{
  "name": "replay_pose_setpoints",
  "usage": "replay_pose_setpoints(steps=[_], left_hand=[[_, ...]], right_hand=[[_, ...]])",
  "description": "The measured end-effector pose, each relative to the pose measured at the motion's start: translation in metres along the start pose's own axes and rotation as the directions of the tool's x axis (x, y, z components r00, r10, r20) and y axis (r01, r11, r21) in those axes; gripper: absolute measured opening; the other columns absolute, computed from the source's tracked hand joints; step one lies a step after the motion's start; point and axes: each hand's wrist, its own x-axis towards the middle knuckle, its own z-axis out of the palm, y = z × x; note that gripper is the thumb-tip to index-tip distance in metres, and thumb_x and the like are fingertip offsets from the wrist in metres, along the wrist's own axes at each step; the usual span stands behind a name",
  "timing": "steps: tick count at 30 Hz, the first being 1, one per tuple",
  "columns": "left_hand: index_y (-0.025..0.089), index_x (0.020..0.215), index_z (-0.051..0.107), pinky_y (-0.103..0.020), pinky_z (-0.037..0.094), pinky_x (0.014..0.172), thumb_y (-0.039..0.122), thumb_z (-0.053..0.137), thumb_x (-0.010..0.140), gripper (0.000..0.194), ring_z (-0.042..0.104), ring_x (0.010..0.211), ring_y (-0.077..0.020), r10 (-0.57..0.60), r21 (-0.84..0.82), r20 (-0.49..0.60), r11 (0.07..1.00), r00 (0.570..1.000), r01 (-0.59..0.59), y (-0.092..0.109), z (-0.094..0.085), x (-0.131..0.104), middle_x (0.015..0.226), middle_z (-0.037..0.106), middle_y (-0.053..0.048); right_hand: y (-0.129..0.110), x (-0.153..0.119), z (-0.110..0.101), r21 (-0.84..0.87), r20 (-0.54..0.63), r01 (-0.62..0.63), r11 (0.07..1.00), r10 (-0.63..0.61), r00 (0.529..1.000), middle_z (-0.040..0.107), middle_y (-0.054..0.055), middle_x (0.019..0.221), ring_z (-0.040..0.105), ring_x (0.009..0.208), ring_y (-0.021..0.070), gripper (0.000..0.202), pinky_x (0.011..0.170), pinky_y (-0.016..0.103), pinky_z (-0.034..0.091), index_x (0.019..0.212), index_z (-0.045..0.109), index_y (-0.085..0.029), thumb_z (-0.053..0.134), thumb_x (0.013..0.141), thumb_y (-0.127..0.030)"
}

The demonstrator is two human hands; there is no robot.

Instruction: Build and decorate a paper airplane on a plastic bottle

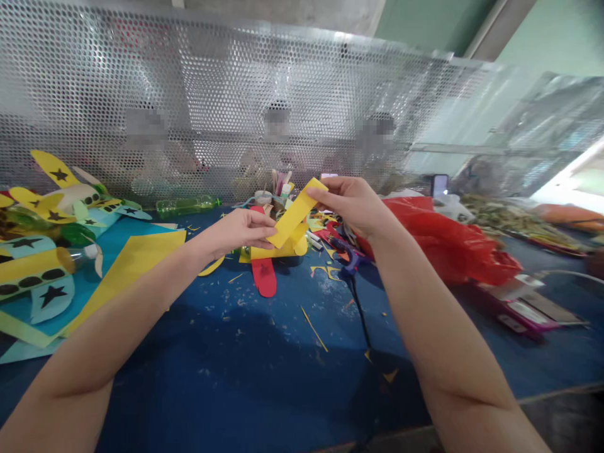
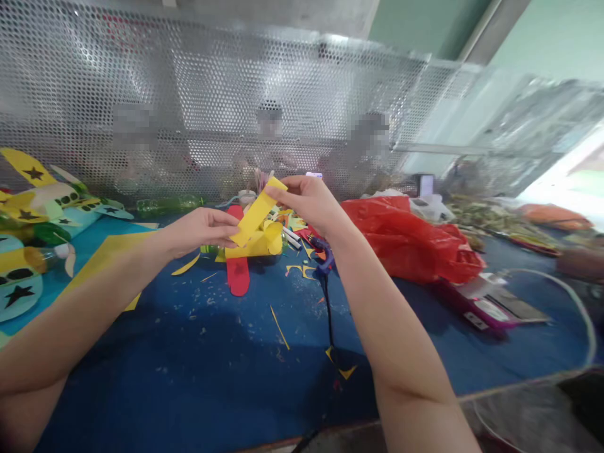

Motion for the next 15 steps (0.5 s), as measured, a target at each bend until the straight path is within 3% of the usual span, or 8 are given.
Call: replay_pose_setpoints(steps=[3, 9, 15], left_hand=[[0.013, 0.091, 0.074, -0.036, 0.056, 0.092, 0.010, 0.068, 0.084, 0.009, 0.072, 0.073, -0.0105, -0.018, -0.004, -0.005, 1.000, 1.000, 0.018, 0.000, 0.000, 0.001, 0.092, 0.075, -0.003], [0.014, 0.090, 0.074, -0.034, 0.056, 0.092, 0.008, 0.066, 0.086, 0.010, 0.071, 0.074, -0.0101, -0.030, 0.001, 0.000, 1.000, 1.000, 0.030, -0.003, -0.003, 0.004, 0.090, 0.075, -0.002], [0.013, 0.088, 0.072, -0.037, 0.056, 0.091, 0.008, 0.065, 0.086, 0.009, 0.072, 0.075, -0.0122, -0.031, -0.006, 0.015, 0.999, 0.999, 0.031, -0.009, -0.007, 0.010, 0.085, 0.074, -0.002]], right_hand=[[0.000, 0.001, -0.001, 0.002, -0.027, -0.001, 1.000, 0.001, 1.000, 0.070, 0.003, 0.071, 0.061, 0.061, 0.0117, 0.037, 0.056, 0.023, 0.051, 0.079, 0.078, -0.020, 0.071, 0.076, -0.056], [0.002, 0.003, -0.003, -0.093, -0.068, 0.019, 0.996, -0.026, 0.997, 0.070, 0.003, 0.065, 0.057, 0.055, 0.0108, 0.029, 0.052, 0.023, 0.047, 0.074, 0.079, -0.019, 0.079, 0.070, -0.047], [0.012, 0.006, -0.001, -0.187, -0.128, 0.038, 0.982, -0.062, 0.990, 0.066, 0.002, 0.057, 0.054, 0.050, 0.0103, 0.029, 0.047, 0.022, 0.041, 0.077, 0.080, -0.016, 0.074, 0.075, -0.044]])
